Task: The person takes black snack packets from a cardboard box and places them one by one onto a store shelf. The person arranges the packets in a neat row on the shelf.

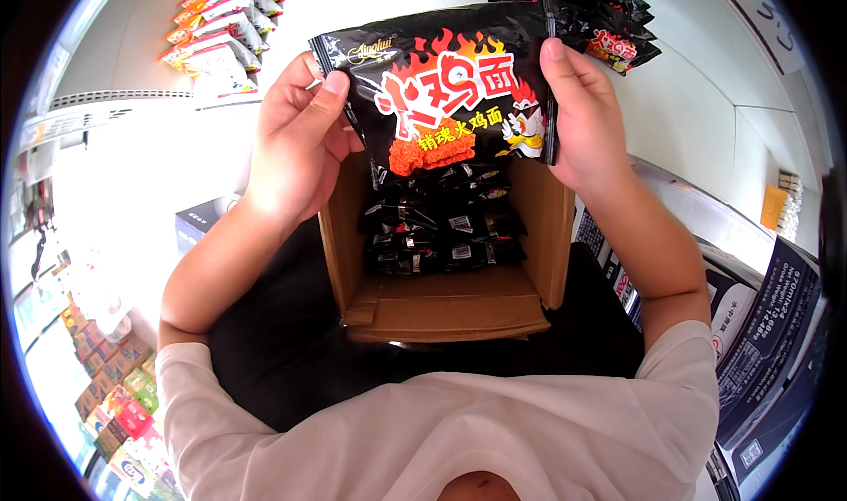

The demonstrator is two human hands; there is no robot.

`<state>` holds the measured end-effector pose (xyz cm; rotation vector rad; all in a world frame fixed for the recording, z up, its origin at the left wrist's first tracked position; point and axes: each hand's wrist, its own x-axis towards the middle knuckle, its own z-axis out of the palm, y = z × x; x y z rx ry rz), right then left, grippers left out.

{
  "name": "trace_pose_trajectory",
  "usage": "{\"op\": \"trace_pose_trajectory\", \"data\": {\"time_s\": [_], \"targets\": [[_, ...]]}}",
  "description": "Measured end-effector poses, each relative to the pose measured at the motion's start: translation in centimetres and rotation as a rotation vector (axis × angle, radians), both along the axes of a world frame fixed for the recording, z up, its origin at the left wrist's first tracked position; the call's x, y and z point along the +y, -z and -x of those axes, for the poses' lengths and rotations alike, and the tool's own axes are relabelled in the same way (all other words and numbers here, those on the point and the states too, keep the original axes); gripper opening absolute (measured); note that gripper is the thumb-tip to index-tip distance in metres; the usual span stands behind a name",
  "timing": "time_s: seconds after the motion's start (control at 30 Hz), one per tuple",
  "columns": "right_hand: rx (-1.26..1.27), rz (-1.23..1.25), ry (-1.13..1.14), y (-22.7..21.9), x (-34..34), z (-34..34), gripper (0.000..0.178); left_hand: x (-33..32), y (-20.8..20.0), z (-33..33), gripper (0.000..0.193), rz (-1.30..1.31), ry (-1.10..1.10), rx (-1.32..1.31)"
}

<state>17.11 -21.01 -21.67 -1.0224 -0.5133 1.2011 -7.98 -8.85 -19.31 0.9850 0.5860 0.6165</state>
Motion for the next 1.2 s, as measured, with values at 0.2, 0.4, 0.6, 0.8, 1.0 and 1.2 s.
{"op": "trace_pose_trajectory", "data": {"time_s": [0.2, 0.4, 0.6, 0.8, 1.0, 1.2], "targets": [[-0.036, 0.097, -0.111, -0.9, 0.0, -1.3, 0.026, -0.1, 0.0, 0.0, 0.024, 0.052, -0.009, -0.029], [-0.665, -0.081, -0.107, -3.2, 0.5, -3.7, 0.031, -0.5, -0.4, 0.2, 0.023, -0.057, 0.158, 0.124], [-0.789, 0.006, -0.668, -6.0, -1.6, -2.1, 0.059, -1.2, -0.1, 0.9, 0.027, -0.158, 0.493, 0.117], [-0.956, 0.216, -0.986, -6.2, -1.3, -0.5, 0.056, -1.6, -0.3, 1.0, 0.016, -0.133, 0.573, 0.088], [-0.988, 0.101, -0.745, -7.4, -1.5, -3.3, 0.061, -1.3, -0.2, 0.7, 0.024, -0.201, 0.277, 0.015], [-1.441, 0.120, -0.161, -9.5, -1.8, -8.0, 0.061, -1.2, 0.6, 0.4, 0.032, -0.656, 0.161, 0.265]]}}
